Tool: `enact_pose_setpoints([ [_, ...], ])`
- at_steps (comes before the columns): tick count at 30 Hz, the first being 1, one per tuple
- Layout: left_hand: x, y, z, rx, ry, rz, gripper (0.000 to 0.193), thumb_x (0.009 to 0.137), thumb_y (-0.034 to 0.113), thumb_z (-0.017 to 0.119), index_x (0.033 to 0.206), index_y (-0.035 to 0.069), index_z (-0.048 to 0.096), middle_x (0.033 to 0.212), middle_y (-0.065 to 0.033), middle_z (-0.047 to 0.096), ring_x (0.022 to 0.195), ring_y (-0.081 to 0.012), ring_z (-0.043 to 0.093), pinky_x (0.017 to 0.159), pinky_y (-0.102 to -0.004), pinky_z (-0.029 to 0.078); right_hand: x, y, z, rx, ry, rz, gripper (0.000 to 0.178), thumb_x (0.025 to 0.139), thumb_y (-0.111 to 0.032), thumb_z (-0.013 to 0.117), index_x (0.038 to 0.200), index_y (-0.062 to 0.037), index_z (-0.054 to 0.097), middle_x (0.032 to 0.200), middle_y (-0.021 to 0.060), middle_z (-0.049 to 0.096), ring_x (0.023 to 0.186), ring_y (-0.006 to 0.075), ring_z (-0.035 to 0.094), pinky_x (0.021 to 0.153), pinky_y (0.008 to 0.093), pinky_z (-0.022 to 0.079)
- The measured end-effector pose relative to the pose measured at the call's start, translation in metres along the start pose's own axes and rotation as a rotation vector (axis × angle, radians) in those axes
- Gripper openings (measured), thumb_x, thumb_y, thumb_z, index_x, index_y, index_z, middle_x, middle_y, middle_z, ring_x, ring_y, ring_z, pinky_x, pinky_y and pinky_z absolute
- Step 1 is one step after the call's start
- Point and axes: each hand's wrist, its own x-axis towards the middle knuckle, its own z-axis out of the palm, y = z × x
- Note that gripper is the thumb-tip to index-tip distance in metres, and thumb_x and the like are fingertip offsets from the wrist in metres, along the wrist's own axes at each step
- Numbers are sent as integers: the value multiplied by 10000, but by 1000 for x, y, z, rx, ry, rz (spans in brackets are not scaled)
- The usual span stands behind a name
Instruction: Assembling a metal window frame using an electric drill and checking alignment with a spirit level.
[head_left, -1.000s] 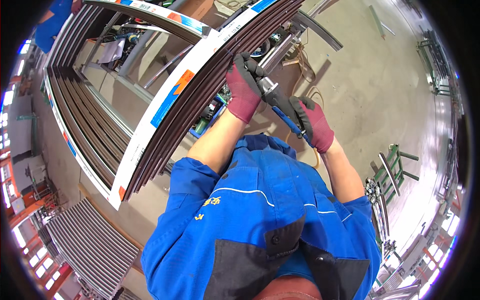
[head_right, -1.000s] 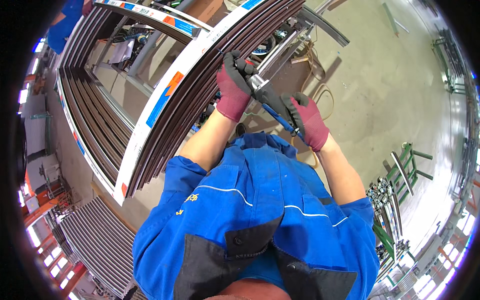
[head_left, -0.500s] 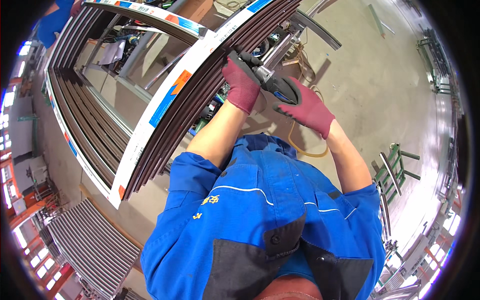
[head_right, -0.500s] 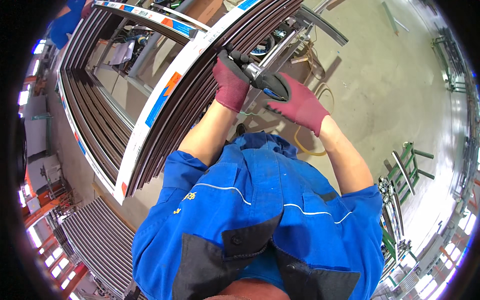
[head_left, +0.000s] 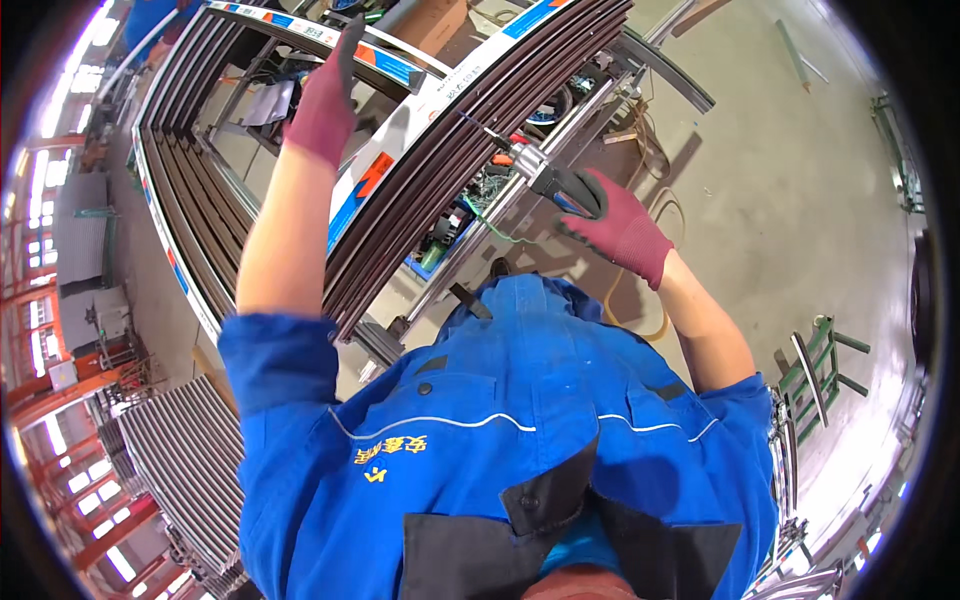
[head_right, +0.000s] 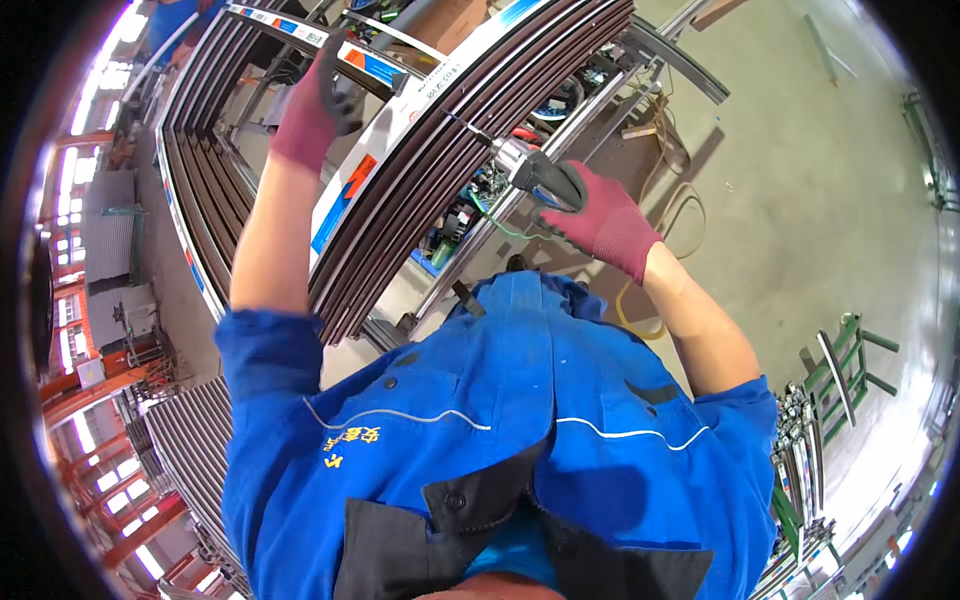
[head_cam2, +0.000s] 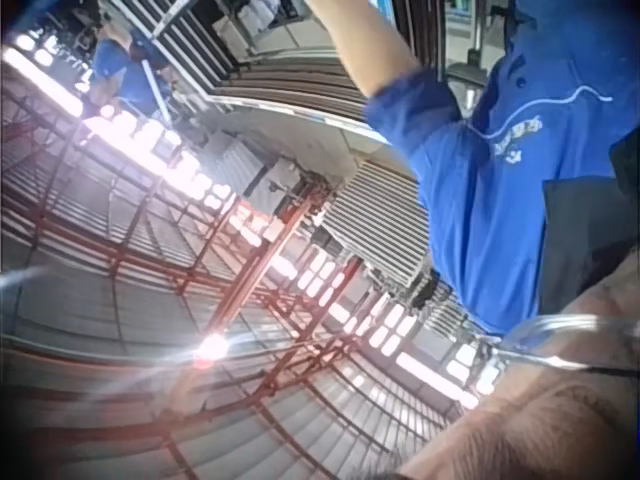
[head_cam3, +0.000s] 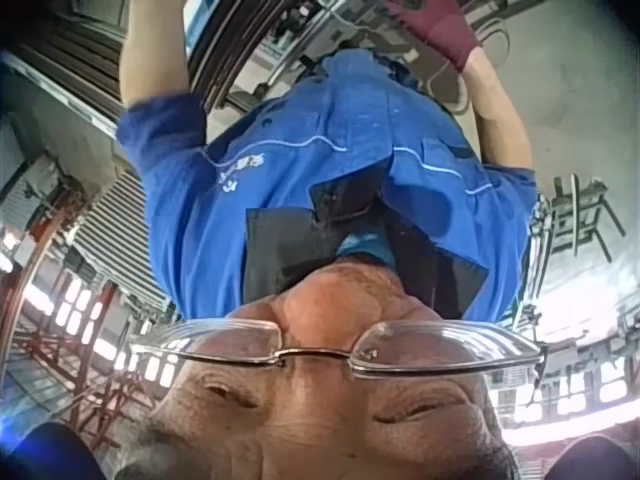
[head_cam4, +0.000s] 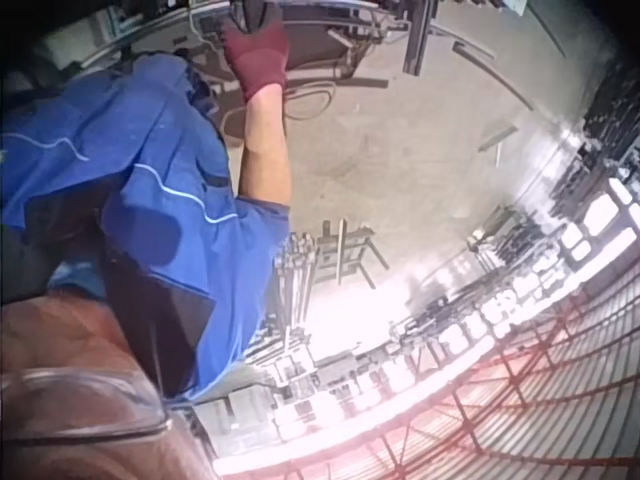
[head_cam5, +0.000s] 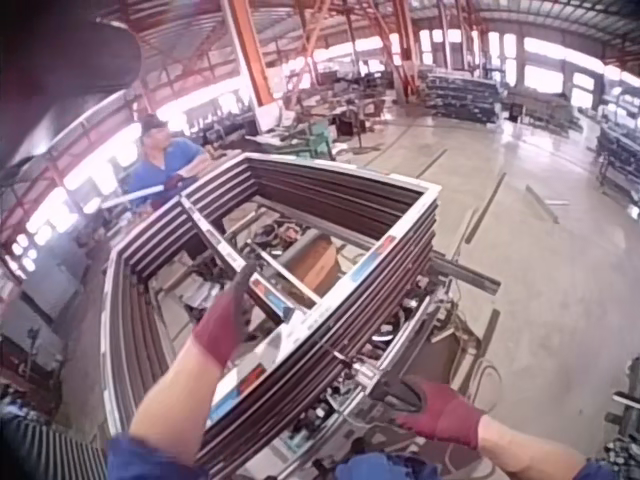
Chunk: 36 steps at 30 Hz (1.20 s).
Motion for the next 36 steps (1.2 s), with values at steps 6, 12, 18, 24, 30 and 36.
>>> enact_pose_setpoints([
  [6,116,-93,15,1222,-194,-27,507,1007,416,578,1435,147,614,1361,-153,688,1220,-323,668,1059,-415,496,-1,-12,8,-90,20,-66,698,847,-314,806,1406,0,530,1234,222,688,1117,350,689,951,411,529],
  [12,102,-87,49,65,292,-518,569,851,477,719,1222,47,751,1231,-179,719,1076,-249,687,990,-347,495,-2,-10,10,47,39,56,675,886,-351,783,1407,11,551,1175,203,704,1096,299,695,929,402,535],
  [18,122,-139,30,384,97,-179,307,986,267,623,1246,151,738,1146,-113,768,991,-223,723,922,-341,536,11,5,16,213,-13,93,619,920,-333,763,1388,26,575,1099,122,714,965,150,671,843,336,543],
  [24,84,-44,62,-384,335,-594,349,999,276,584,1161,14,748,1025,-172,743,850,-249,712,781,-355,584,9,-14,15,132,5,85,552,928,-315,749,1317,47,598,1070,123,708,933,147,657,832,326,533],
  [30,76,-33,64,-529,345,-582,406,828,155,745,1159,-73,689,1029,-180,677,874,-278,691,770,-412,606,10,-31,15,296,-17,155,545,929,-333,746,1300,40,605,1048,143,698,980,171,646,877,349,522],
  [36,83,-46,63,-447,370,-532,343,849,169,736,1118,-43,713,1028,-183,699,873,-272,686,770,-407,592,26,-17,29,123,66,110,563,908,-334,782,1311,19,607,1082,147,714,976,183,647,899,351,519],
])
